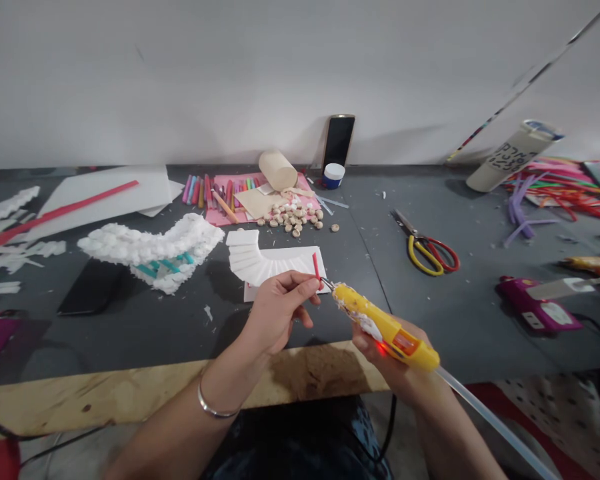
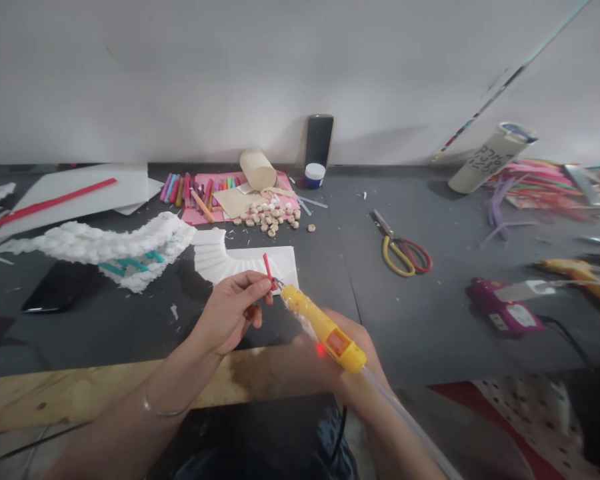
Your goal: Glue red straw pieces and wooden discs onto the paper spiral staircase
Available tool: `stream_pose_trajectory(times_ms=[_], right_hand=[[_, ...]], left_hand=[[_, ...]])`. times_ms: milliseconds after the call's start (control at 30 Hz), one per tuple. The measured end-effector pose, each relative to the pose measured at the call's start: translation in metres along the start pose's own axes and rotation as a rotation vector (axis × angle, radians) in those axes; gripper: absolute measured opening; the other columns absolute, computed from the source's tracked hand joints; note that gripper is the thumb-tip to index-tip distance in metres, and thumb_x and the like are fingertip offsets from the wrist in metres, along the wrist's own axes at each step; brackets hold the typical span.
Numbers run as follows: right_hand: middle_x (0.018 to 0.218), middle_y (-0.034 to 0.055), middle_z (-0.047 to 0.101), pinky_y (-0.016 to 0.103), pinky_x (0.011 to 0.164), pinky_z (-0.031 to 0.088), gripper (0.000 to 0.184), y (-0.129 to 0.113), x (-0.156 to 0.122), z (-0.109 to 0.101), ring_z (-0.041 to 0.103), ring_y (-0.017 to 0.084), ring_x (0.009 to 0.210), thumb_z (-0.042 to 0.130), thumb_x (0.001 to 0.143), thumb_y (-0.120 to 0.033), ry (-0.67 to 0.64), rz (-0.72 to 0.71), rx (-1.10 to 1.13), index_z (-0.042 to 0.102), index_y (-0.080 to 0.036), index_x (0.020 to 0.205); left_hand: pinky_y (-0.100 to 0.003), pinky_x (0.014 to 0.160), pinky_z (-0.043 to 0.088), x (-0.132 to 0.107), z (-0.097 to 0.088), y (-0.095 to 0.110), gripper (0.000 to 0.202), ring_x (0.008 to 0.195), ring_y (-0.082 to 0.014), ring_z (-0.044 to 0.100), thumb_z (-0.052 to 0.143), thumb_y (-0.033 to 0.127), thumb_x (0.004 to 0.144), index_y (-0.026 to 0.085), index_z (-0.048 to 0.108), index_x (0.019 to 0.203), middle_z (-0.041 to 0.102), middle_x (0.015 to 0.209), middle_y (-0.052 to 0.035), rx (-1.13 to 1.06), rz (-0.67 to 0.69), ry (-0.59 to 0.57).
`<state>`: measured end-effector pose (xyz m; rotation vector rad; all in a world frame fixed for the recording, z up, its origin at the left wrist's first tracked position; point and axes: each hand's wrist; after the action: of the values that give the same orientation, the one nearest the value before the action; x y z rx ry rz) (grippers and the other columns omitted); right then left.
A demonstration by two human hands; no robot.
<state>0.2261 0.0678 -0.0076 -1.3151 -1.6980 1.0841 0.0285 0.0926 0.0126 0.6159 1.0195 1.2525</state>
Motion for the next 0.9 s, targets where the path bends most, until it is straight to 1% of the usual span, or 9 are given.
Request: stream_pose_trajectory(times_ms=[133,267,367,433,467,533,633,700,900], right_hand=[[0.062,-0.0014,0.057,0.022,0.048,0.043,0.017,0.000,0.000,-0.001,0.052,0.012,0.054,0.065,0.079,-0.030,-0.011,-0.060,-0.051,0.058,-0.020,0.067],[0.062,-0.0006,0.058,0.023,0.048,0.043,0.020,0.002,-0.001,-0.002,0.052,0.012,0.053,0.064,0.081,-0.034,0.028,-0.085,-0.035,0.059,-0.019,0.068],[0.059,-0.0008,0.056,0.024,0.045,0.040,0.023,0.007,-0.002,-0.001,0.050,0.012,0.050,0.064,0.080,-0.038,0.097,-0.122,-0.025,0.058,-0.020,0.067],[0.059,-0.0006,0.056,0.026,0.047,0.042,0.024,0.009,-0.002,-0.001,0.051,0.013,0.050,0.064,0.079,-0.040,0.175,-0.159,-0.022,0.058,-0.020,0.067],[0.060,-0.0004,0.057,0.027,0.049,0.044,0.023,0.009,-0.003,-0.002,0.052,0.014,0.052,0.064,0.079,-0.039,0.192,-0.175,-0.026,0.058,-0.020,0.068],[0.064,0.0002,0.059,0.028,0.053,0.046,0.018,0.007,-0.003,-0.004,0.055,0.015,0.056,0.063,0.080,-0.036,0.166,-0.189,-0.045,0.060,-0.021,0.071],[0.065,-0.0005,0.058,0.025,0.052,0.044,0.014,0.001,-0.004,-0.007,0.054,0.013,0.056,0.061,0.082,-0.029,0.040,-0.188,-0.100,0.060,-0.020,0.072],[0.065,-0.0010,0.058,0.023,0.052,0.043,0.013,-0.002,-0.004,-0.007,0.054,0.013,0.056,0.061,0.082,-0.028,-0.006,-0.184,-0.145,0.059,-0.020,0.072],[0.065,-0.0010,0.059,0.022,0.052,0.043,0.016,-0.007,0.000,-0.002,0.055,0.012,0.057,0.063,0.081,-0.030,-0.031,-0.102,-0.177,0.059,-0.019,0.070]], left_hand=[[-0.013,0.031,0.042,-0.001,0.000,0.000,0.029,0.053,-0.0078,0.053,0.087,0.035,0.058,0.014,0.071,0.070,0.062,0.062,-0.0005,0.001,0.000,0.002],[-0.013,0.031,0.042,-0.001,0.001,0.001,0.030,0.052,-0.0072,0.053,0.087,0.036,0.058,0.013,0.070,0.069,0.062,0.064,-0.0004,0.005,-0.003,0.003],[-0.012,0.030,0.041,-0.001,0.001,0.001,0.030,0.055,-0.0076,0.054,0.087,0.036,0.058,0.013,0.069,0.068,0.062,0.065,-0.0004,-0.005,-0.002,0.006],[-0.012,0.030,0.040,0.000,0.001,0.001,0.031,0.055,-0.0077,0.055,0.087,0.036,0.058,0.013,0.069,0.069,0.062,0.065,-0.0004,-0.009,-0.007,0.009],[-0.012,0.031,0.040,0.000,0.001,0.001,0.031,0.055,-0.0075,0.054,0.087,0.037,0.058,0.013,0.069,0.069,0.062,0.065,-0.0003,-0.009,-0.013,0.009],[-0.012,0.031,0.040,0.000,0.001,0.001,0.031,0.052,-0.0066,0.053,0.087,0.037,0.059,0.014,0.069,0.070,0.062,0.063,0.0000,-0.006,-0.027,0.009],[-0.012,0.031,0.039,0.001,0.000,0.000,0.032,0.051,-0.0062,0.052,0.087,0.037,0.058,0.014,0.069,0.070,0.061,0.062,0.0003,-0.006,-0.036,0.014],[-0.012,0.031,0.039,0.001,0.000,0.001,0.032,0.052,-0.0066,0.053,0.087,0.038,0.058,0.014,0.068,0.069,0.061,0.062,0.0001,-0.005,-0.032,0.020],[-0.013,0.032,0.039,0.000,0.001,0.001,0.031,0.051,-0.0067,0.053,0.086,0.037,0.058,0.014,0.069,0.070,0.060,0.061,0.0002,0.006,-0.032,0.014]])
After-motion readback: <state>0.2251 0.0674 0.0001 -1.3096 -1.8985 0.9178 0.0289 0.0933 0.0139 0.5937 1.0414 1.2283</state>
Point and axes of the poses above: each hand's wrist, its own x-axis towards the middle knuckle, its own z-axis out of the palm, y = z × x
